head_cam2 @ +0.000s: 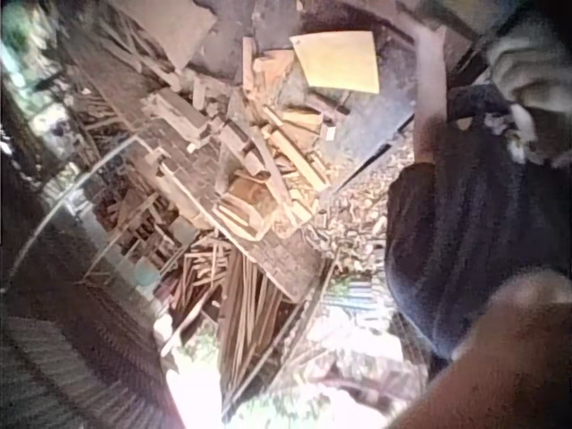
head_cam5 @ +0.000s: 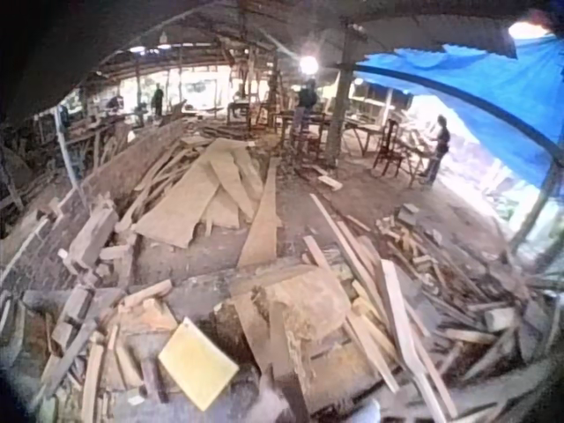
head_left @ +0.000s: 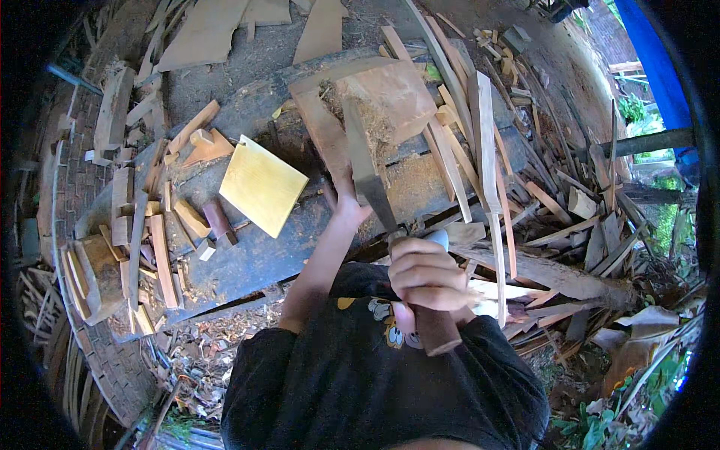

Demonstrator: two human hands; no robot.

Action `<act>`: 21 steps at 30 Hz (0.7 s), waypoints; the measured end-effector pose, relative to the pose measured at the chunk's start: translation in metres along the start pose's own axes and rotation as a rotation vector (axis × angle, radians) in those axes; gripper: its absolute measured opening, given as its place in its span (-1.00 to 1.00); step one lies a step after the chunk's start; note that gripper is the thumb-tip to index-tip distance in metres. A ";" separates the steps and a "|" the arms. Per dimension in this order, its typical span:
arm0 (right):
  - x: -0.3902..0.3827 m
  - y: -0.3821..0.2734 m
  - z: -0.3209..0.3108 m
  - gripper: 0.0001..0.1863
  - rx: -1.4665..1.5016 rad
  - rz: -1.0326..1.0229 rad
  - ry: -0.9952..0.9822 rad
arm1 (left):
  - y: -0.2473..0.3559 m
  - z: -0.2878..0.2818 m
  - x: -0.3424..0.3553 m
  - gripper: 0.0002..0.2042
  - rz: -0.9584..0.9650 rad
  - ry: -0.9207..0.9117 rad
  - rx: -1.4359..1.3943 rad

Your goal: The person carves a piece of wood using a hand chisel, places it on a workbench, and walks across the workshop.

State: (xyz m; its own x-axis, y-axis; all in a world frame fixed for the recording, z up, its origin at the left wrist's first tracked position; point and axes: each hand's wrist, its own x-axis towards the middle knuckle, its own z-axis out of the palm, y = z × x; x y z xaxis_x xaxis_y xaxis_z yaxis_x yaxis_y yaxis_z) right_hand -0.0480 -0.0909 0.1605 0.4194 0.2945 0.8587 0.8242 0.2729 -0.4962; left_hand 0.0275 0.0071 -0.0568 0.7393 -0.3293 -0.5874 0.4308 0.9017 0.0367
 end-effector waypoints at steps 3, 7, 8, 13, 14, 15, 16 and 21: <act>-0.017 0.027 0.005 -0.86 -0.007 0.001 0.104 | -0.004 -0.011 0.001 -0.66 0.015 0.185 -0.143; -0.008 0.062 -0.002 -0.89 -0.029 0.177 0.246 | -0.022 0.012 -0.015 -0.65 -0.117 -0.878 -0.438; -0.012 0.058 -0.005 -0.88 -0.135 0.192 0.228 | -0.022 0.049 -0.037 -0.64 0.100 -0.326 -0.126; -0.011 0.037 -0.003 -0.90 0.049 0.118 0.162 | -0.012 0.055 -0.037 -0.60 0.217 0.202 0.029; -0.012 0.045 0.002 -0.89 -0.093 0.138 0.171 | -0.013 0.031 -0.022 -0.60 0.217 0.207 0.021; -0.009 0.051 0.005 -0.89 -0.249 0.151 0.176 | -0.018 -0.003 0.004 -0.60 0.184 -0.048 -0.040; -0.010 0.066 0.000 -0.88 -0.154 0.173 0.169 | -0.029 -0.013 0.022 -0.60 0.127 -0.307 -0.093; -0.014 0.039 -0.003 -0.87 0.044 0.192 0.132 | -0.002 0.039 -0.031 -0.61 0.098 0.051 -0.130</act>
State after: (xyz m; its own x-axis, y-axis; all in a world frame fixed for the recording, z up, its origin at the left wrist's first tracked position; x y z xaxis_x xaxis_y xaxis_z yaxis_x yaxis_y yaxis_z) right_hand -0.0205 -0.0874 0.1299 0.6153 0.2234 0.7559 0.7085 0.2636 -0.6546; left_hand 0.0242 0.0042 -0.0068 0.7456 -0.2263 -0.6267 0.2847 0.9586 -0.0074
